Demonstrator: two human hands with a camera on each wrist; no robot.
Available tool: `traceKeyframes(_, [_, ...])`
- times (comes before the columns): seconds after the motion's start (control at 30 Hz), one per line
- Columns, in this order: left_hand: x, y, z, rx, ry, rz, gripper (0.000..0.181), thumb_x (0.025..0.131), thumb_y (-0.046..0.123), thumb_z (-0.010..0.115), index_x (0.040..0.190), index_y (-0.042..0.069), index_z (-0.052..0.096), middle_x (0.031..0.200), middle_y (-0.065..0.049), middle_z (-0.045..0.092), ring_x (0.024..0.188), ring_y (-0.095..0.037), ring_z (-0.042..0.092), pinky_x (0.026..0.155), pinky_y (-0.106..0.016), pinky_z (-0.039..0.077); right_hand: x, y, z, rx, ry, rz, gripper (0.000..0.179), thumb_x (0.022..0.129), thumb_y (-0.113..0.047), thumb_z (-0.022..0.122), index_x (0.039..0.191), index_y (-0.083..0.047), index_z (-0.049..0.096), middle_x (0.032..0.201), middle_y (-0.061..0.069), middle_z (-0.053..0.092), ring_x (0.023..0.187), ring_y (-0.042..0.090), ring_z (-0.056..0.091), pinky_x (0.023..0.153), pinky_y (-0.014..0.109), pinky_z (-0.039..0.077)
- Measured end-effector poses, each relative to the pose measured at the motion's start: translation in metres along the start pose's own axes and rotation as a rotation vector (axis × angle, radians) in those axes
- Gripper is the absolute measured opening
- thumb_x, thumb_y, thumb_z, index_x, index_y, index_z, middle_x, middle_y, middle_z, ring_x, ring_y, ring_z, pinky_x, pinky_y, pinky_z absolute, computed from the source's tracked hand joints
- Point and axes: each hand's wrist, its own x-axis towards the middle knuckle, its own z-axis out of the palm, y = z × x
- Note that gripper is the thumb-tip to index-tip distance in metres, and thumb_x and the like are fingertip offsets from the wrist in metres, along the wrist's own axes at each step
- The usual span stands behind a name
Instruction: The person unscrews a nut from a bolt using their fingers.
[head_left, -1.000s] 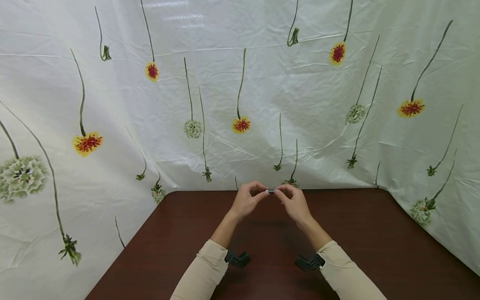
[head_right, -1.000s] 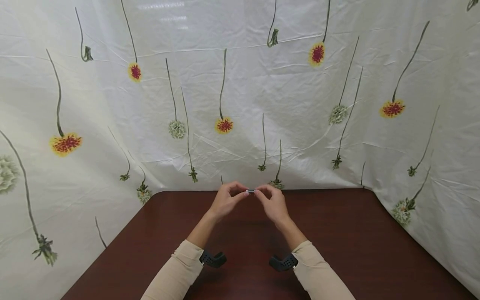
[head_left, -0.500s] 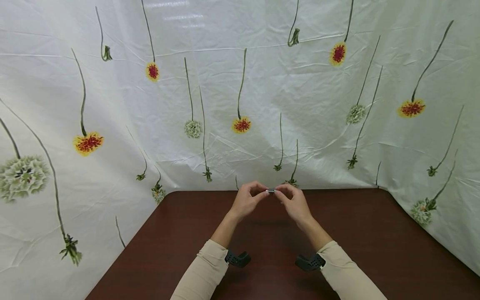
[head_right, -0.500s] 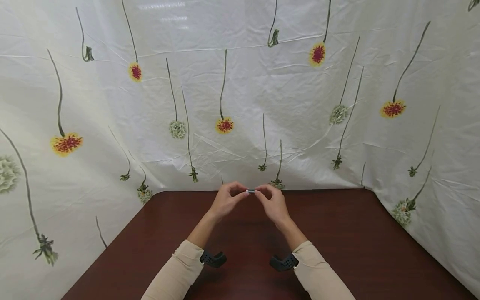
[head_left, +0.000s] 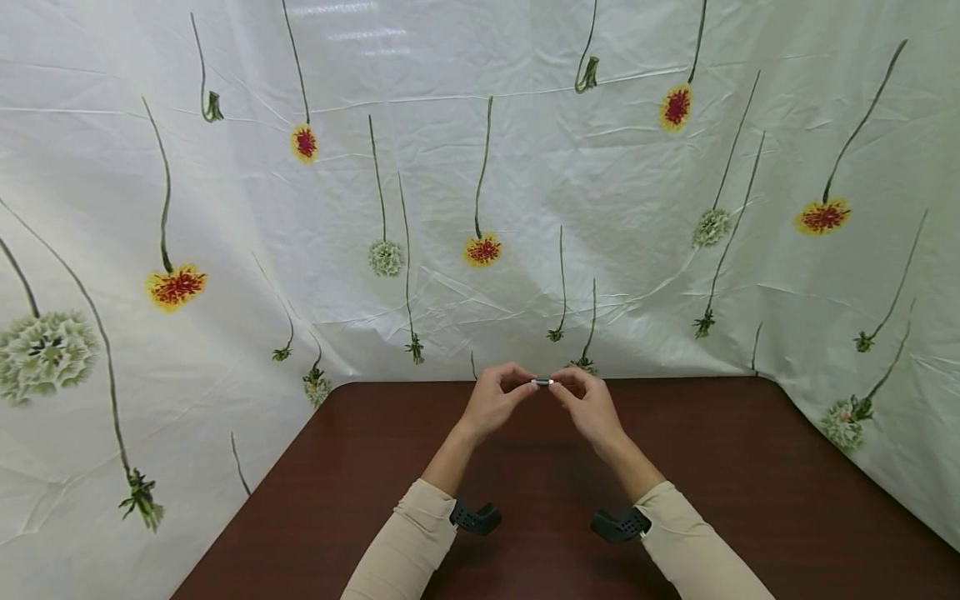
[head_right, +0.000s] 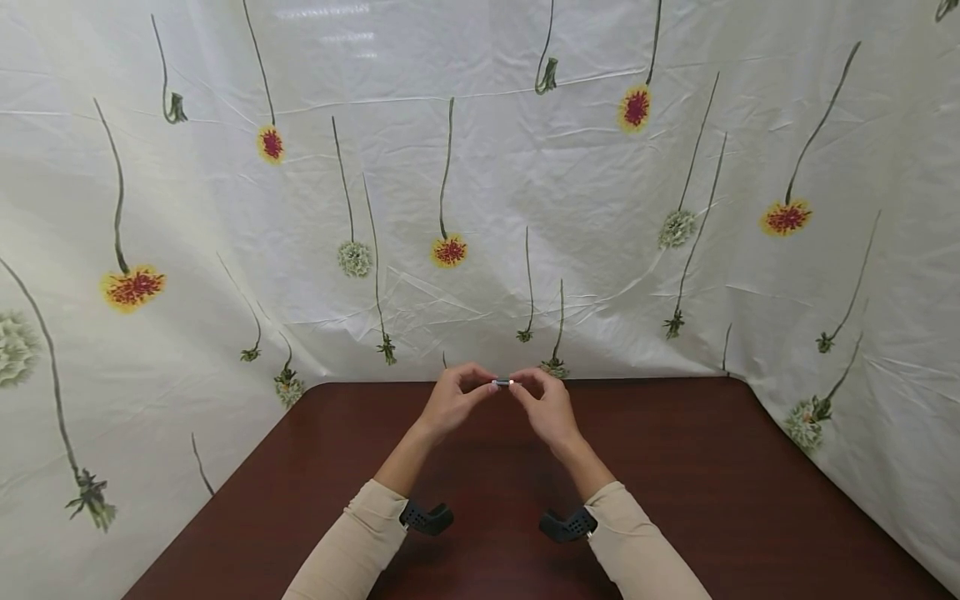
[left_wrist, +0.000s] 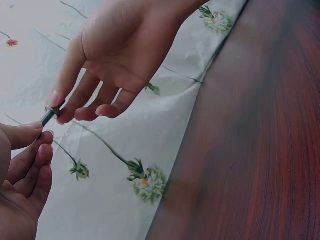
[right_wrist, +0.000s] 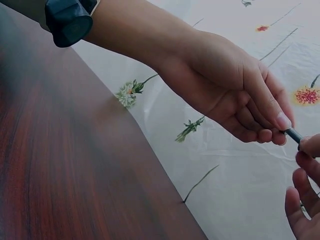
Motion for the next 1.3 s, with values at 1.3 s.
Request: traceKeyframes(1.3, [0.01,-0.041,0.002,0.016,0.01,-0.007,0.016,0.098,-0.003,0.068,0.112,-0.01,0.071,0.108,-0.028,0.071,0.099,-0.044,0.067,0.081,-0.036,0.053,0.001,0.0,0.001,0.009,0.029,0.013,0.016,0.101,-0.008,0.069,0.112,0.004,0.072,0.104,0.019,0.071,0.091,0.02,0.065,0.076,0.03,0.053])
